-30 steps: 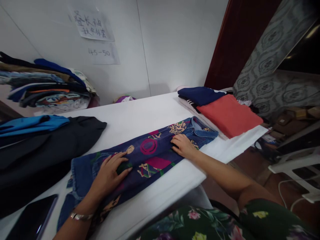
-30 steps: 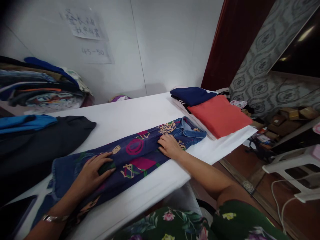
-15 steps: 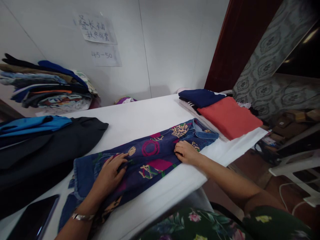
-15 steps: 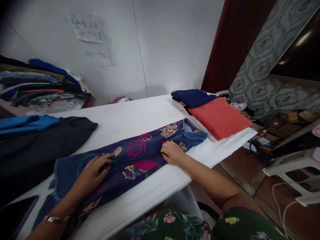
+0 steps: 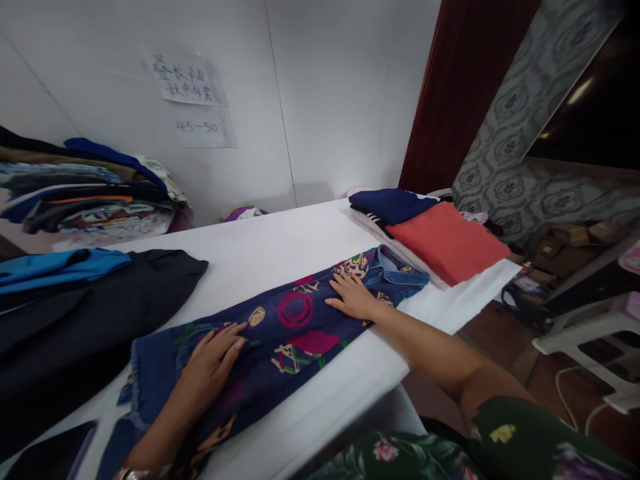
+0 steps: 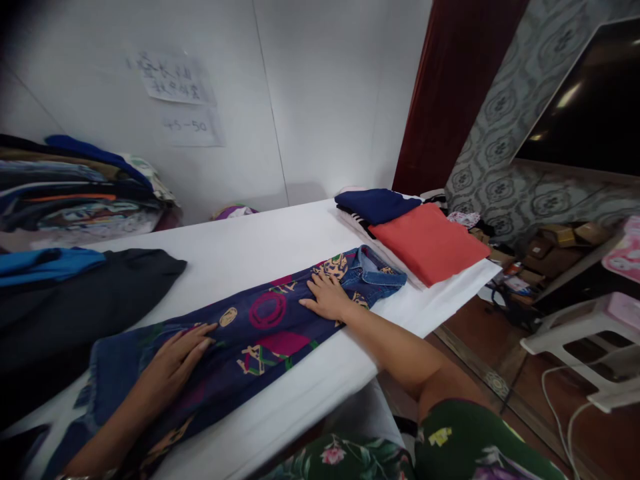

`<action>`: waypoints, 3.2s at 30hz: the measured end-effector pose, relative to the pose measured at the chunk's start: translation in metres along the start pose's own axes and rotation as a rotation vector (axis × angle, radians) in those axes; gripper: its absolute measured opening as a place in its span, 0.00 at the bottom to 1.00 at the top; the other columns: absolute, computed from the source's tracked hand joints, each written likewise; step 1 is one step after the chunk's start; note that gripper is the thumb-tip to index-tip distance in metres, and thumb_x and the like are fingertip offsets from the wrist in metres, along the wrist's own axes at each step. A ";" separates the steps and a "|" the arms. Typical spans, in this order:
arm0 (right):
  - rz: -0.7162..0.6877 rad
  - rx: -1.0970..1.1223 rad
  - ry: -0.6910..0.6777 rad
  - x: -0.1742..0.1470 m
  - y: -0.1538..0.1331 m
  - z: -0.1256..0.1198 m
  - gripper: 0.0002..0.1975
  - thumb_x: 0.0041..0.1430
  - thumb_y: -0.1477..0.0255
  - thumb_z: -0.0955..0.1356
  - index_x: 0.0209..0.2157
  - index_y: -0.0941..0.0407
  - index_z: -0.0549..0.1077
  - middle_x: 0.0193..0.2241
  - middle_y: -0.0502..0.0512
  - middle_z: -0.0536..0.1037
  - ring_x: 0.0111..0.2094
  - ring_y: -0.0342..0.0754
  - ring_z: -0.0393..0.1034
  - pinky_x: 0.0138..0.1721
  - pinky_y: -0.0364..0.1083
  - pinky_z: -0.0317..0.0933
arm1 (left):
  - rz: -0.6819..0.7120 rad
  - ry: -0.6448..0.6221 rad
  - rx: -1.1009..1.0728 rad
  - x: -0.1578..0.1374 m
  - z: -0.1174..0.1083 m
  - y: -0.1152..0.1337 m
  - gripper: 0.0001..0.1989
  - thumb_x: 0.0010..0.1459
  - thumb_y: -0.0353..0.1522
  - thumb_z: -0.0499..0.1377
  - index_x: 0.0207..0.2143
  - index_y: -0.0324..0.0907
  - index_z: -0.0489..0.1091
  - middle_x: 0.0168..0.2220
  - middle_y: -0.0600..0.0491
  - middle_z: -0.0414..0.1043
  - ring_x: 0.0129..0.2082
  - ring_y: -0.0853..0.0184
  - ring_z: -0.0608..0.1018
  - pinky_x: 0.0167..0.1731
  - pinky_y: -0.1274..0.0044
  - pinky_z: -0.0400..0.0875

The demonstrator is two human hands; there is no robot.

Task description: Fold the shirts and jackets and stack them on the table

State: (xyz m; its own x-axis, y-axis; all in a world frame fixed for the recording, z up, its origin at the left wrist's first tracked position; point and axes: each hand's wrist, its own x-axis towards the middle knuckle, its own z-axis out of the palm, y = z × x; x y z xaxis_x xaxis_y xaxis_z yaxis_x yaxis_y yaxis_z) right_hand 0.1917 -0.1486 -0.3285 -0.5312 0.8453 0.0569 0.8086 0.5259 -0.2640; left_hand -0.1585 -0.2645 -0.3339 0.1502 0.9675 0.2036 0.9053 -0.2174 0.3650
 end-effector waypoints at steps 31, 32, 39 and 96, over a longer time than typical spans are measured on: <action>-0.283 -0.104 0.113 0.001 -0.026 0.034 0.32 0.66 0.50 0.55 0.65 0.52 0.58 0.64 0.61 0.63 0.64 0.59 0.55 0.61 0.64 0.49 | -0.816 0.298 0.087 -0.038 -0.070 -0.017 0.20 0.60 0.40 0.54 0.50 0.39 0.70 0.50 0.43 0.74 0.48 0.58 0.75 0.49 0.70 0.68; -0.277 -0.104 0.115 0.002 -0.025 0.035 0.32 0.66 0.50 0.55 0.65 0.52 0.58 0.64 0.61 0.63 0.64 0.59 0.55 0.61 0.64 0.49 | -0.864 0.263 0.070 -0.039 -0.071 -0.021 0.22 0.60 0.42 0.53 0.51 0.38 0.69 0.50 0.42 0.74 0.47 0.57 0.76 0.47 0.70 0.69; -0.268 -0.103 0.105 0.002 -0.024 0.035 0.33 0.66 0.50 0.54 0.64 0.53 0.59 0.63 0.60 0.63 0.64 0.59 0.55 0.61 0.63 0.49 | -0.913 0.111 0.064 -0.027 -0.065 -0.035 0.27 0.58 0.48 0.55 0.52 0.38 0.68 0.49 0.40 0.75 0.48 0.56 0.77 0.42 0.72 0.68; -0.648 0.122 0.131 -0.010 -0.035 0.029 0.22 0.65 0.62 0.62 0.59 0.50 0.68 0.62 0.59 0.66 0.62 0.57 0.60 0.61 0.67 0.51 | -0.893 0.199 0.127 -0.107 -0.071 0.026 0.25 0.61 0.48 0.50 0.51 0.42 0.69 0.49 0.45 0.75 0.43 0.59 0.78 0.40 0.73 0.68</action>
State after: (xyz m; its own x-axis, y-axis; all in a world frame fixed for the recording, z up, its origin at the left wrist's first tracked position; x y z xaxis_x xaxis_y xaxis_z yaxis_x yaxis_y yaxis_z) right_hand 0.1614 -0.1786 -0.3482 -0.8584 0.3705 0.3547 0.2977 0.9230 -0.2438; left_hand -0.1791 -0.3826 -0.2820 -0.6855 0.7263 0.0515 0.6907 0.6263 0.3614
